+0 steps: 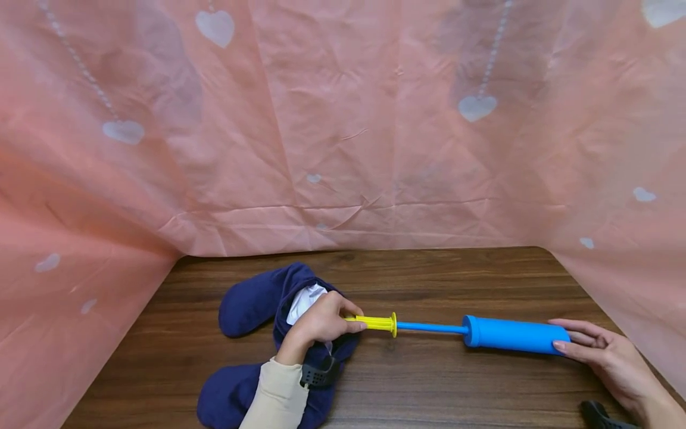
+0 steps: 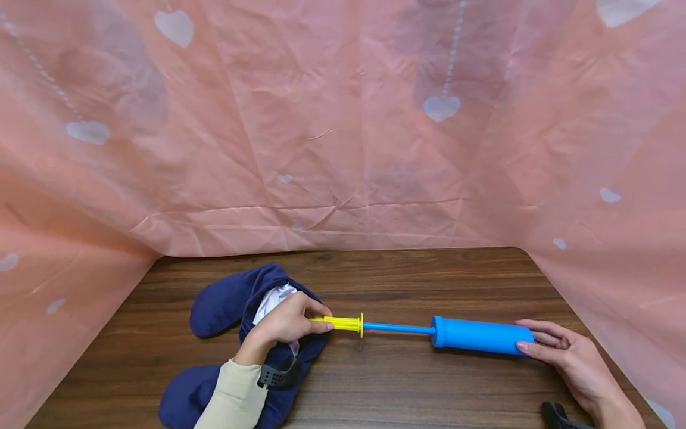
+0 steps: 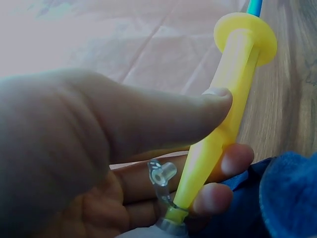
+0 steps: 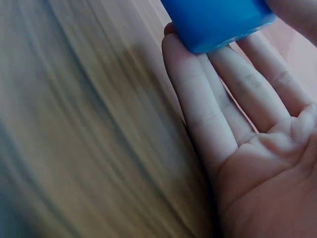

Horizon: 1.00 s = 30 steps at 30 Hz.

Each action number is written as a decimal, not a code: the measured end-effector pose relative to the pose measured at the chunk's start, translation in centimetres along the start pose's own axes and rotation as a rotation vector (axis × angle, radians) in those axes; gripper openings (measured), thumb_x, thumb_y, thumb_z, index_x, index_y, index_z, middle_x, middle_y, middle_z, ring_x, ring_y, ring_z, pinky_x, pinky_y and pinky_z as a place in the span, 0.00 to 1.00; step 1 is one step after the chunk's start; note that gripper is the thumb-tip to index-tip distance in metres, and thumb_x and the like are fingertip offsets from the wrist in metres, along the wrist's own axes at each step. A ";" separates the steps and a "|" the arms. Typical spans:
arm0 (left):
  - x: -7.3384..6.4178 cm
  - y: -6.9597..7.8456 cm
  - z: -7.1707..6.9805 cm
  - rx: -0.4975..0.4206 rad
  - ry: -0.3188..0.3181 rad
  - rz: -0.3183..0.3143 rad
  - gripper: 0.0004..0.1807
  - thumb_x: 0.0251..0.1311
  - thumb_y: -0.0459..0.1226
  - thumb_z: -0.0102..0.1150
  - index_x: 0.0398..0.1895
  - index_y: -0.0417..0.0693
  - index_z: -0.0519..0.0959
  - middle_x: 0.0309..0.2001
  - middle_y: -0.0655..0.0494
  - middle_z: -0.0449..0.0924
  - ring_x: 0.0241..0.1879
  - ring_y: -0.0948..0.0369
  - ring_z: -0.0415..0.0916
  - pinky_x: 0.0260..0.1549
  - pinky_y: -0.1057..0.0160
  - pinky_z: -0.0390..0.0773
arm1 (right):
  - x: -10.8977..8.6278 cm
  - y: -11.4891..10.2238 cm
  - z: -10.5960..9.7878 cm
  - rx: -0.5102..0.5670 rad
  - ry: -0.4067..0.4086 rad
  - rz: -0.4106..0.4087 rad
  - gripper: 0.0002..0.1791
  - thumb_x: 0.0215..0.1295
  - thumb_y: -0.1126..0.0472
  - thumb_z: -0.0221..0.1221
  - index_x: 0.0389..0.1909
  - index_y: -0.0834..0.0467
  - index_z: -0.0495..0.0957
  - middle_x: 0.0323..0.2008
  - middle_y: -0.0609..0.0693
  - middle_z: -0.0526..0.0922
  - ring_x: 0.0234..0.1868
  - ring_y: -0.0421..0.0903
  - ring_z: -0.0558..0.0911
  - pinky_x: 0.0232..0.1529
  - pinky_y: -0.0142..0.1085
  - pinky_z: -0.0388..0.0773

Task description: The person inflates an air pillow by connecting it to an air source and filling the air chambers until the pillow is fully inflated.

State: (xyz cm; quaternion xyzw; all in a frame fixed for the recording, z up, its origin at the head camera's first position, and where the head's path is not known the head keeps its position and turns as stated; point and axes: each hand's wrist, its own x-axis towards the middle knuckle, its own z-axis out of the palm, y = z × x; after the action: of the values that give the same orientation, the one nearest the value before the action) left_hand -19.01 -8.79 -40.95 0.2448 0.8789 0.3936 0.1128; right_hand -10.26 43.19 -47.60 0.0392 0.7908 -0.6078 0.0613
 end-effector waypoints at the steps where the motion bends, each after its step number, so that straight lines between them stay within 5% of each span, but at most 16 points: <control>1: 0.0 0.0 0.1 -0.001 0.005 0.000 0.04 0.62 0.35 0.76 0.38 0.44 0.93 0.33 0.56 0.88 0.29 0.66 0.69 0.30 0.70 0.68 | 0.0 -0.2 0.2 -0.002 -0.008 0.006 0.21 0.80 0.66 0.58 0.66 0.42 0.84 0.50 0.27 0.89 0.49 0.31 0.87 0.45 0.27 0.80; 10: 0.0 0.3 0.1 0.016 0.017 -0.011 0.04 0.61 0.34 0.76 0.38 0.43 0.93 0.33 0.56 0.89 0.30 0.66 0.70 0.31 0.70 0.69 | 0.9 -2.1 3.9 0.050 -0.055 0.034 0.21 0.79 0.65 0.60 0.60 0.36 0.86 0.48 0.33 0.92 0.49 0.34 0.89 0.47 0.30 0.83; 22: -0.4 0.2 0.0 0.013 0.028 -0.035 0.04 0.60 0.33 0.76 0.36 0.41 0.93 0.32 0.54 0.89 0.29 0.65 0.70 0.29 0.70 0.69 | 2.2 -4.1 10.0 0.063 -0.056 -0.005 0.16 0.76 0.63 0.65 0.61 0.50 0.86 0.46 0.38 0.93 0.46 0.38 0.91 0.47 0.33 0.86; 30: 0.0 0.9 0.8 0.025 -0.002 -0.054 0.04 0.60 0.34 0.77 0.36 0.42 0.93 0.27 0.61 0.82 0.28 0.66 0.69 0.29 0.70 0.68 | 2.0 -4.4 10.9 0.021 -0.068 0.055 0.17 0.75 0.59 0.67 0.62 0.47 0.85 0.46 0.36 0.93 0.48 0.36 0.91 0.49 0.33 0.86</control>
State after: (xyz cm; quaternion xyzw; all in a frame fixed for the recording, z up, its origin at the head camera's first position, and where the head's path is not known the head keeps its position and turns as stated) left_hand -18.41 -7.75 -40.79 0.2226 0.8900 0.3791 0.1210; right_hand -12.28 31.50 -46.47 0.0409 0.7803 -0.6152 0.1044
